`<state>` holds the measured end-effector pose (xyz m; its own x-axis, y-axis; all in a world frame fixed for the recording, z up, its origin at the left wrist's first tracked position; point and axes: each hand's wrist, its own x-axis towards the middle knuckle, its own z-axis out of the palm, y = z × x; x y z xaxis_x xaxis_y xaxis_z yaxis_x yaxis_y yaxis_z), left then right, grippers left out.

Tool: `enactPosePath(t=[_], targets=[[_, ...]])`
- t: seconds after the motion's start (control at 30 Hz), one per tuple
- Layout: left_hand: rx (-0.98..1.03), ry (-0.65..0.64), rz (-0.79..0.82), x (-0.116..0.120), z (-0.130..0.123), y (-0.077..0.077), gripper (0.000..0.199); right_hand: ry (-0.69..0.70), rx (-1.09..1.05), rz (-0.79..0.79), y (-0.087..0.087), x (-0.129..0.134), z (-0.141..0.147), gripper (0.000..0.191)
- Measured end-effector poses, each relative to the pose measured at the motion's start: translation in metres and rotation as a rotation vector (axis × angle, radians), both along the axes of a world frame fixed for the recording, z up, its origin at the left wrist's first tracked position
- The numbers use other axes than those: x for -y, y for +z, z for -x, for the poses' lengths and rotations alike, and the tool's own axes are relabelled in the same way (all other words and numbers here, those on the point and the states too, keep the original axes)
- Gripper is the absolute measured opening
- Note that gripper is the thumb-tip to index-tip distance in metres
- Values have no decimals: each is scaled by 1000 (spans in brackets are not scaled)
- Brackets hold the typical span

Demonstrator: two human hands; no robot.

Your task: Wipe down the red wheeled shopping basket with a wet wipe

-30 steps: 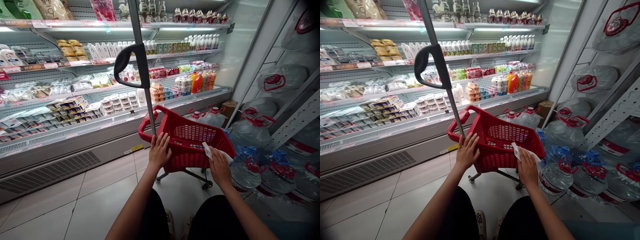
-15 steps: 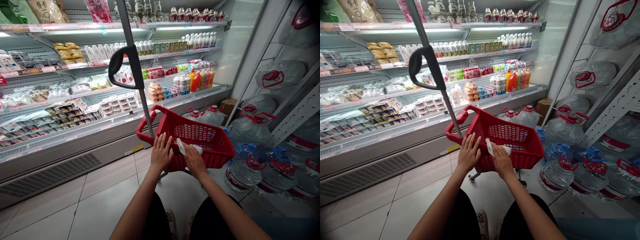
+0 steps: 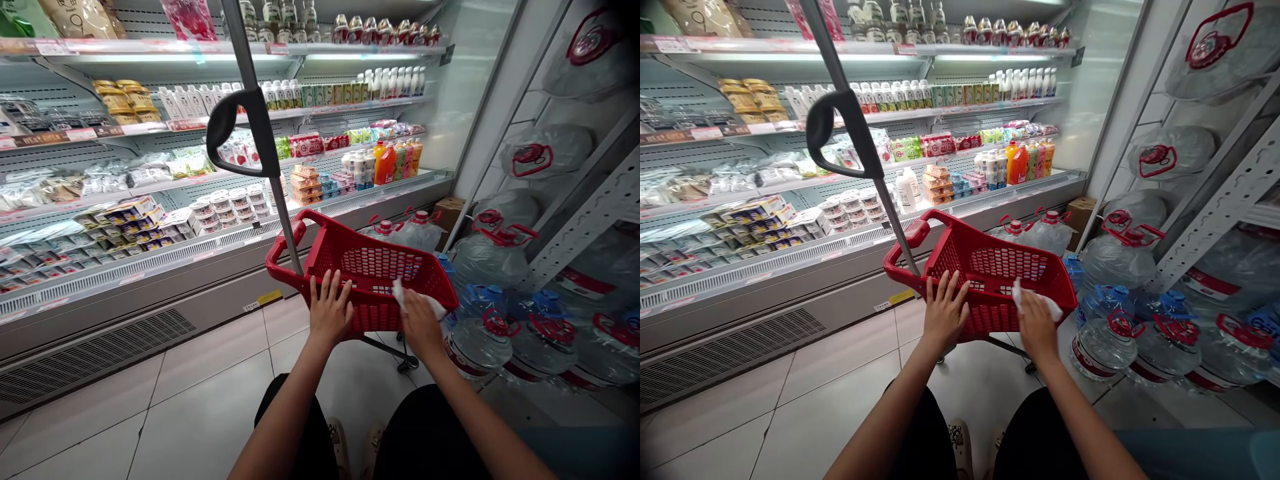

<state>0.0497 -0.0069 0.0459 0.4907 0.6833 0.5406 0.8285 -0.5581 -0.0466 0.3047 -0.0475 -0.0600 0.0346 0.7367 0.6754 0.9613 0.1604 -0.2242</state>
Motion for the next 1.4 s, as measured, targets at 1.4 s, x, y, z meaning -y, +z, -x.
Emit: enactPosePath(t=[1.4], targets=[[18, 127, 299, -9, -5, -36, 61, 431, 237, 68, 4, 67, 62, 76]])
